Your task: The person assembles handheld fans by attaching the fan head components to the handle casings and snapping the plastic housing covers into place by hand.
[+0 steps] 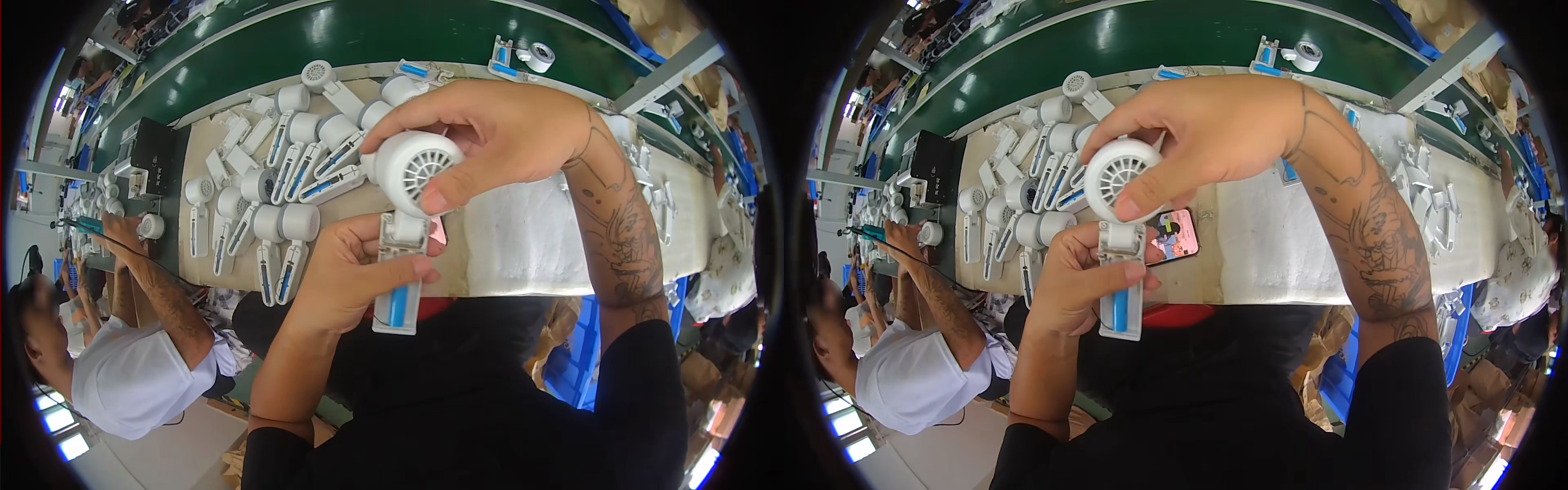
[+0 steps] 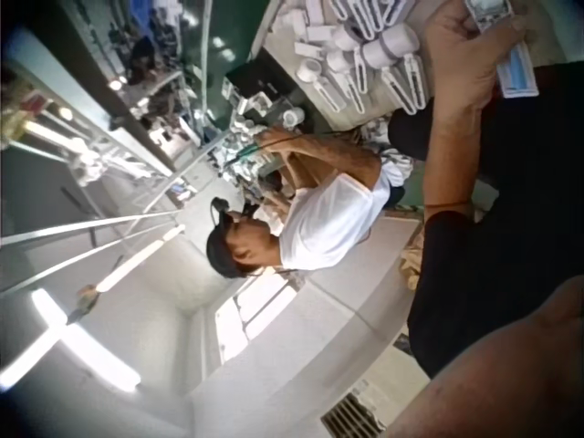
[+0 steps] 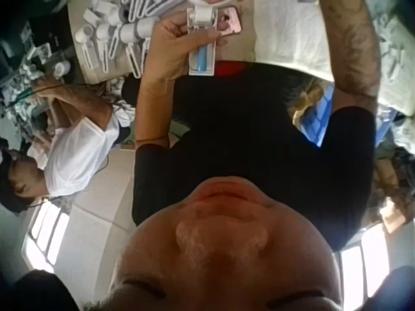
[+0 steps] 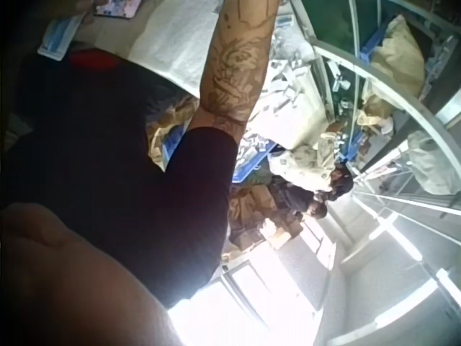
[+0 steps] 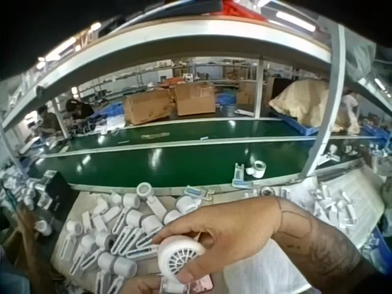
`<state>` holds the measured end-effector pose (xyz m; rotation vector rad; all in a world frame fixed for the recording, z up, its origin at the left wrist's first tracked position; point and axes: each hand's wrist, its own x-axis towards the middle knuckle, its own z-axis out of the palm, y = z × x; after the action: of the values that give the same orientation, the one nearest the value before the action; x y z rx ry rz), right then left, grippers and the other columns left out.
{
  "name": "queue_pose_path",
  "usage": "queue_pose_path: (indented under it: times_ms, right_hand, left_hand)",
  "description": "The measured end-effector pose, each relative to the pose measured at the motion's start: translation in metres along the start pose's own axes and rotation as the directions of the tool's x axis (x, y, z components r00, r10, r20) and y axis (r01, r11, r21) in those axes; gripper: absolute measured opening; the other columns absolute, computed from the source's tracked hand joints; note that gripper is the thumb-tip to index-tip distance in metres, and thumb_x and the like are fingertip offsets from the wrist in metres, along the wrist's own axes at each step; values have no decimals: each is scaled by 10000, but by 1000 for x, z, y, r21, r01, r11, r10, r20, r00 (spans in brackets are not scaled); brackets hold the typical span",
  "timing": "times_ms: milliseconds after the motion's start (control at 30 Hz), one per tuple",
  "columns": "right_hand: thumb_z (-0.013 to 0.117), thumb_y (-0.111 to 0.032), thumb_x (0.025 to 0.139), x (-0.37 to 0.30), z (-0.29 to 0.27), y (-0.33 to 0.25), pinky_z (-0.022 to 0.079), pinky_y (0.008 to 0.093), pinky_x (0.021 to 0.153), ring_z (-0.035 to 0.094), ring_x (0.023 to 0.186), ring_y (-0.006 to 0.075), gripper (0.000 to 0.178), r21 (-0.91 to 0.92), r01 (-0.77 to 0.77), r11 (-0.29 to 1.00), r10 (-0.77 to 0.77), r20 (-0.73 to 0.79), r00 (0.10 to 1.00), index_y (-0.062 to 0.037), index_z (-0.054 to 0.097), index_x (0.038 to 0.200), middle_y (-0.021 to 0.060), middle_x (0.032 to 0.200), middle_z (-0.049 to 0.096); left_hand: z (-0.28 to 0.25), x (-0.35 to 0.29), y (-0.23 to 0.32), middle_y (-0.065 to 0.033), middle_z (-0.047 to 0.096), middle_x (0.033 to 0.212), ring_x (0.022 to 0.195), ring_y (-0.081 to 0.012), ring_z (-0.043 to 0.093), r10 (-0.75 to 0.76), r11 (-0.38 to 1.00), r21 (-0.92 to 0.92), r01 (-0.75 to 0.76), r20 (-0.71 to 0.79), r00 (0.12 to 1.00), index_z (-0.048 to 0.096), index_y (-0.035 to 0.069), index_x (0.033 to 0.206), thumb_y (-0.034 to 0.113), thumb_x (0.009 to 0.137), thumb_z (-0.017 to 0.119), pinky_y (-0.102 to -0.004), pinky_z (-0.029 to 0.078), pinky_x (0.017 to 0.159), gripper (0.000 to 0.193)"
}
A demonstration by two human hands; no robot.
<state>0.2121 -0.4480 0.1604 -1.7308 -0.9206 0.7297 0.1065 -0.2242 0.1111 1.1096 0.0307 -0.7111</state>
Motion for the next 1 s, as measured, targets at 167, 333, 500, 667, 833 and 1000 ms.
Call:
queue_pose_path:
  times_ms: [167, 333, 500, 667, 833, 1000]
  right_hand:
    - [797, -349, 834, -3, 10, 5, 540, 307, 813, 674, 922, 190, 602, -60, 3, 998, -8, -84, 996, 24, 595, 1261, 141, 1022, 702]
    - [838, -253, 800, -10, 27, -6, 552, 292, 750, 671, 900, 169, 606, 5, 130, 992, -122, -297, 947, 2, 572, 1281, 108, 1009, 675]
    - [837, -149, 790, -17, 49, -6, 494, 325, 970, 632, 1084, 187, 672, 56, 187, 981, -138, -483, 865, -43, 518, 1372, 96, 1206, 625]
    - [806, -166, 832, -13, 52, 6, 511, 306, 914, 638, 1038, 162, 624, 169, 255, 952, -135, -515, 846, -35, 509, 1365, 86, 1167, 639]
    - [797, -201, 856, -12, 50, 5, 541, 286, 843, 658, 968, 133, 585, 162, 300, 940, -178, -516, 838, -30, 519, 1342, 75, 1096, 665]
    - [779, -185, 852, -16, 41, 0, 504, 303, 945, 612, 1095, 182, 584, 204, 180, 962, -90, -387, 918, -2, 544, 1355, 107, 1186, 628]
  left_hand:
    - [0, 3, -8, -106, 727, 1013, 810, -145, 708, 31, 996, 83, -24, -77, 997, 670, -28, 1126, 90, 881, 740, -249, 567, 720, 282]
    - [0, 3, -8, -107, 724, 1008, 836, -161, 713, 81, 996, 37, -78, -99, 992, 656, -29, 1148, 100, 908, 717, -277, 587, 746, 279]
    - [3, 7, -6, -119, 716, 1026, 867, -187, 720, 168, 977, -113, -183, -131, 977, 649, -26, 1158, 52, 920, 676, -296, 605, 758, 252]
    - [0, 6, -5, -119, 717, 1020, 863, -197, 724, 184, 970, -143, -198, -107, 977, 655, -26, 1152, 86, 912, 683, -308, 606, 749, 266]
    - [6, 3, 1, -117, 722, 1006, 859, -188, 721, 172, 978, -95, -188, -155, 973, 670, -23, 1127, 99, 913, 683, -310, 603, 761, 247]
    - [6, 1, -1, -129, 723, 1016, 879, -184, 717, 201, 976, -61, -209, -116, 973, 669, -31, 1113, 87, 915, 685, -314, 599, 786, 231]
